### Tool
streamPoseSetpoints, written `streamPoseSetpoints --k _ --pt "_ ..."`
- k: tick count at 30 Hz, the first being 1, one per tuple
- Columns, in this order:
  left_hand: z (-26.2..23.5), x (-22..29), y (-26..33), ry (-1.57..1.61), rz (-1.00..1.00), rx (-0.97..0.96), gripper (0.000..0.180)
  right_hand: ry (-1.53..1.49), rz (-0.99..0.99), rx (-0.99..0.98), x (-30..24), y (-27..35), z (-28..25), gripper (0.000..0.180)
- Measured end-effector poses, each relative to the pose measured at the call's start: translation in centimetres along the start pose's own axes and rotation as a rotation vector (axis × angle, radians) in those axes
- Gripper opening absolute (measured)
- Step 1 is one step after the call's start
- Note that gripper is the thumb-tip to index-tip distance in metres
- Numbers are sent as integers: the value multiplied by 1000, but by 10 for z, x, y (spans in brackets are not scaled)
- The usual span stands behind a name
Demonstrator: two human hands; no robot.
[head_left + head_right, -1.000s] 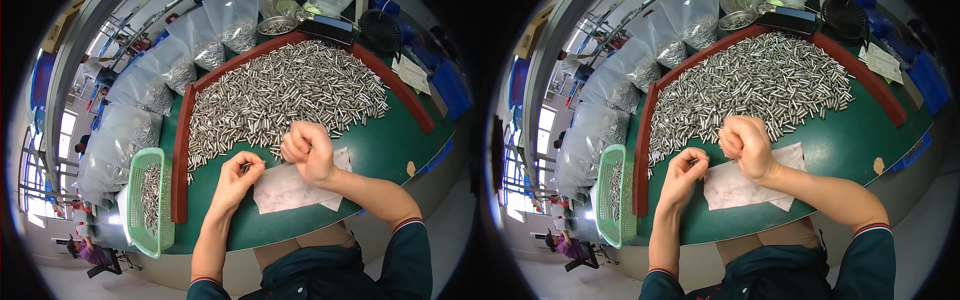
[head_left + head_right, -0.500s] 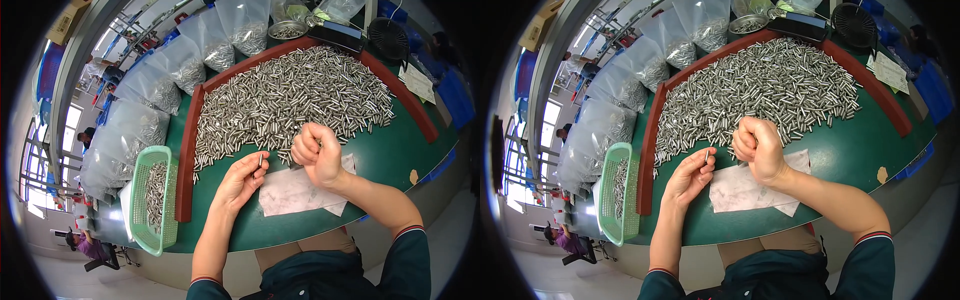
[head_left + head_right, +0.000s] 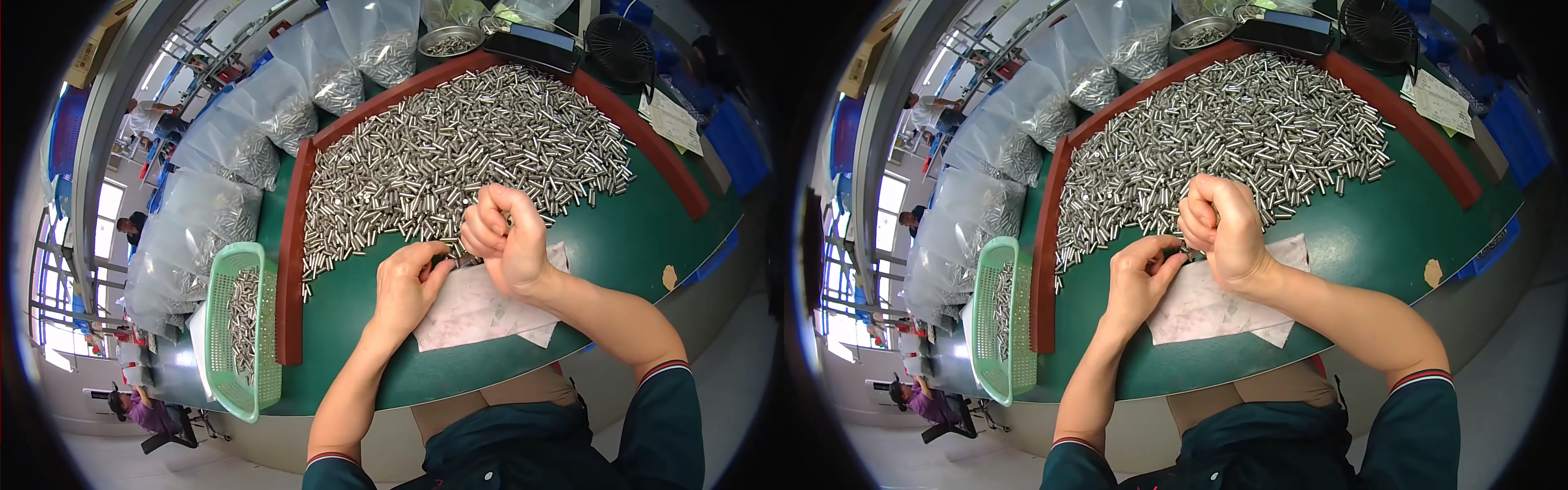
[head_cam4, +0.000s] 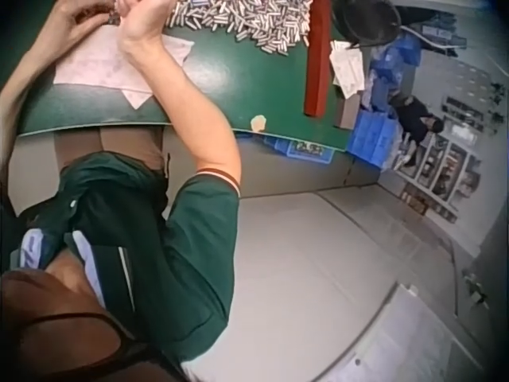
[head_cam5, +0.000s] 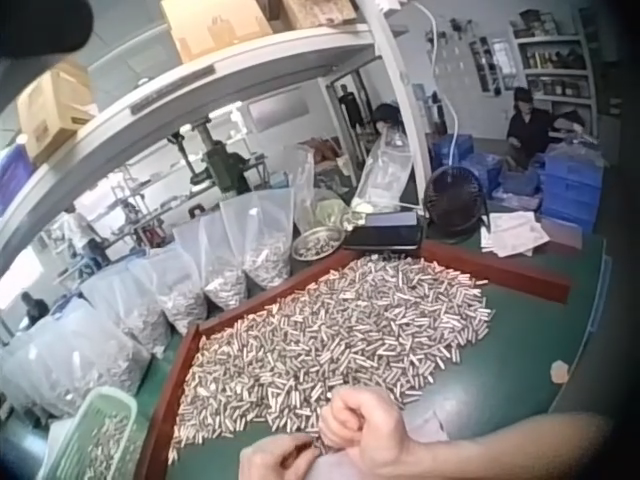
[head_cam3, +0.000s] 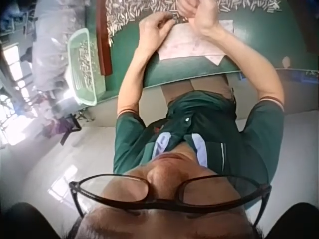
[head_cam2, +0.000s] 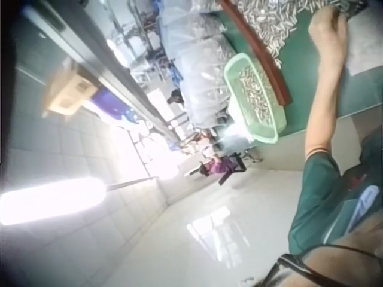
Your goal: Inspecting and cleaning small metal industrial components at a manufacturing workstation.
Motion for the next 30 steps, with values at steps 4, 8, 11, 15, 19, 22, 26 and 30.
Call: streamPoseSetpoints --k 4,8,11,15,19,22,26,30 --pt "6 5 -1 -86 141 -25 11 13 -2 -4 0 0 1 35" --pt "1 10 1 -50 155 -35 9 16 -10 -4 -2 1 0 35" --pt "-1 17 10 36 234 -232 9 30 -12 -29 0 1 3 35" --pt "-3 13 13 5 132 -265 15 66 28 -63 3 6 8 33" --pt "-7 2 21 -33 -97 -188 30 158 -2 -108 9 9 14 34" --pt "-3 6 19 -121 -40 -157 29 157 -10 -105 8 9 14 35" --pt "-1 4 21 -96 -105 -147 29 139 -13 -116 10 10 15 35" --pt "1 5 19 -160 -71 -116 24 133 -28 -72 8 8 12 36"
Point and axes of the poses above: each hand's wrist, its own y-axis away from the middle knuckle, its own z-axis out of the palm, x = y × z, the point moved 8 cm from there along -y, towards the middle knuckle, and after that the axes turned 6 degrees about y, right-handed, at the moved point
